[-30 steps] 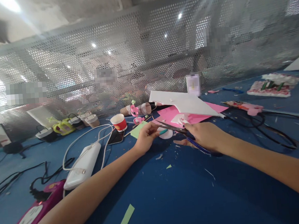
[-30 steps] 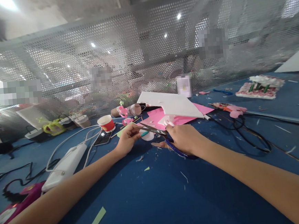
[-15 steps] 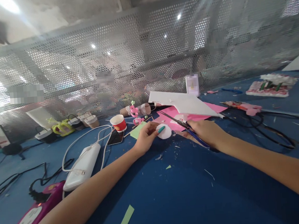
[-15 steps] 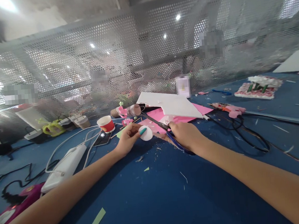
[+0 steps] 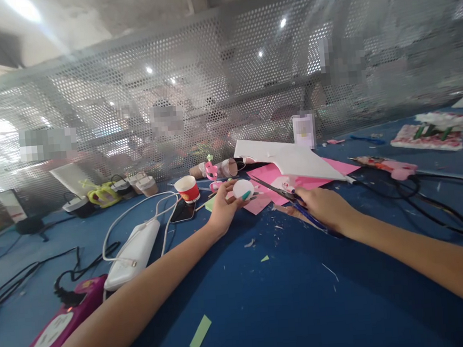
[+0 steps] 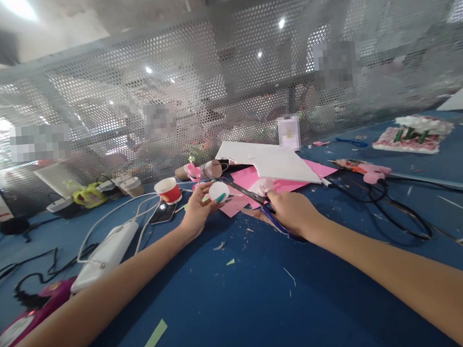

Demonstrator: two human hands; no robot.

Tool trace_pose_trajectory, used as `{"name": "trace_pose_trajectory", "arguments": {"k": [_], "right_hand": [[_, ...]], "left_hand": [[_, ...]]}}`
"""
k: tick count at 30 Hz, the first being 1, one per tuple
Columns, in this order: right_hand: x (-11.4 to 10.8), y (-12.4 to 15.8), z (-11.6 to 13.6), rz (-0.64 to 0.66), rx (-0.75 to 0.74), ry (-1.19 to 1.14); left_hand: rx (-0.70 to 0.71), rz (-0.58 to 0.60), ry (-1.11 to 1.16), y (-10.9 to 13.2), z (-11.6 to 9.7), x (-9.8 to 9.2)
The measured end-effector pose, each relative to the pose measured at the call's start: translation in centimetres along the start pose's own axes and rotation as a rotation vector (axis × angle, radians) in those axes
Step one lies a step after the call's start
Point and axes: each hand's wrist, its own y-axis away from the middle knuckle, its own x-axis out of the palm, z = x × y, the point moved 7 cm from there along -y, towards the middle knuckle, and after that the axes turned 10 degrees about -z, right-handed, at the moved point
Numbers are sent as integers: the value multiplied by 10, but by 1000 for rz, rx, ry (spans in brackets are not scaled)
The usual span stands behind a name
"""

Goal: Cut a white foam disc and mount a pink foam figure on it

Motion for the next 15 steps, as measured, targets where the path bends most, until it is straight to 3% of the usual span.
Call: {"name": "trace_pose_trajectory", "arguments": {"k": [8,15], "right_hand": [[-2,0,-3,-47,46,3],[-3,3,1,-67,33,19]], "left_hand": [[67,-107,-93,-2,-5,-11],[137,-120,-115,3,-13,-8]]}}
